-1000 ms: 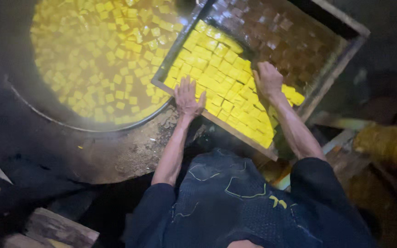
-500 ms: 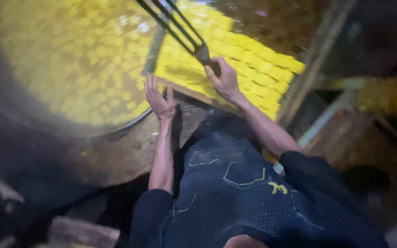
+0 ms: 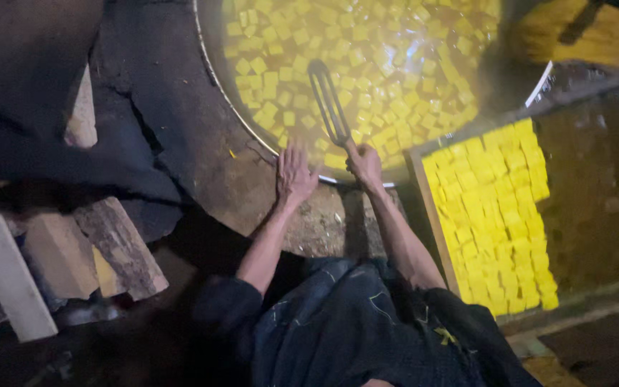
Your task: The person uses a slotted spoon to scoop yellow cubed food from a large steaming pot and places it into a rectangular tray. The person repeats this action multiple times, filling the tray with the food cubes.
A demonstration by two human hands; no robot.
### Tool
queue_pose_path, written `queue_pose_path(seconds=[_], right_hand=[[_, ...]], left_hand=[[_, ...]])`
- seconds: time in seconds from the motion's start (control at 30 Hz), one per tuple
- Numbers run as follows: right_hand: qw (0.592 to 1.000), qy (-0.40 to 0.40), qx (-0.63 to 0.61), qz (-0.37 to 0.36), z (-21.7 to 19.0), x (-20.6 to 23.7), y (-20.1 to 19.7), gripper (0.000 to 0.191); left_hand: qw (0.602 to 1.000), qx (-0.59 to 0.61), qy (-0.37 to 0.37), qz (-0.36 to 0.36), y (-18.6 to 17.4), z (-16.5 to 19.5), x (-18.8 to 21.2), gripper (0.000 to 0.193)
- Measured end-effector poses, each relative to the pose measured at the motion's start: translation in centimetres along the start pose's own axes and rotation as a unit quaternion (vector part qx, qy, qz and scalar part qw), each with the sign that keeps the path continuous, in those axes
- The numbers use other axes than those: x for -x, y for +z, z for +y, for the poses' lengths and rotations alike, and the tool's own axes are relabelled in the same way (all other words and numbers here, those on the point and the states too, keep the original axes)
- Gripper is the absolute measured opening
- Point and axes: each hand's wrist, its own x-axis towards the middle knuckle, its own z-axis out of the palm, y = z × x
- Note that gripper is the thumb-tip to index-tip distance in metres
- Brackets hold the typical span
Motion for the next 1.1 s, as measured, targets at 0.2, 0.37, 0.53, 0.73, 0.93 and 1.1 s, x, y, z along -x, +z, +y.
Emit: queue_pose_path(seconds=[0.2, 0.37, 0.53, 0.73, 0.93, 1.1], right_hand=[[0.989, 0.001, 0.145, -0.004, 1.8, -5.1, 1.5, 0.055], [0.976, -0.062, 0.204, 0.04, 2.8, -7.1, 2.1, 0.051], [0.914, -0.113, 0.386, 0.049, 0.9, -9.8, 4.6, 0.049], [0.994, 0.037, 0.101, 0.013, -3.4, -11.8, 11.2, 0.047], [0.983, -0.076, 0.149, 0.079, -6.1, -15.6, 13.1, 0.047], [0.969, -0.135, 0.202, 0.04, -9.7, -19.8, 12.6, 0.044]], left_hand=[[0.999, 0.034, -0.018, -0.018, 1.3, -2.6, -1.1, 0.07], [0.998, 0.033, -0.025, -0.049, 2.7, -3.6, -0.9, 0.07], [0.996, 0.033, -0.038, -0.07, 2.7, -4.3, -0.9, 0.066], [0.997, 0.032, -0.034, -0.056, 2.5, -4.5, -1.2, 0.064], [0.996, 0.044, -0.044, -0.057, 2.8, -4.7, -1.5, 0.065], [0.996, 0.046, -0.052, -0.062, 3.0, -4.9, -1.7, 0.065]])
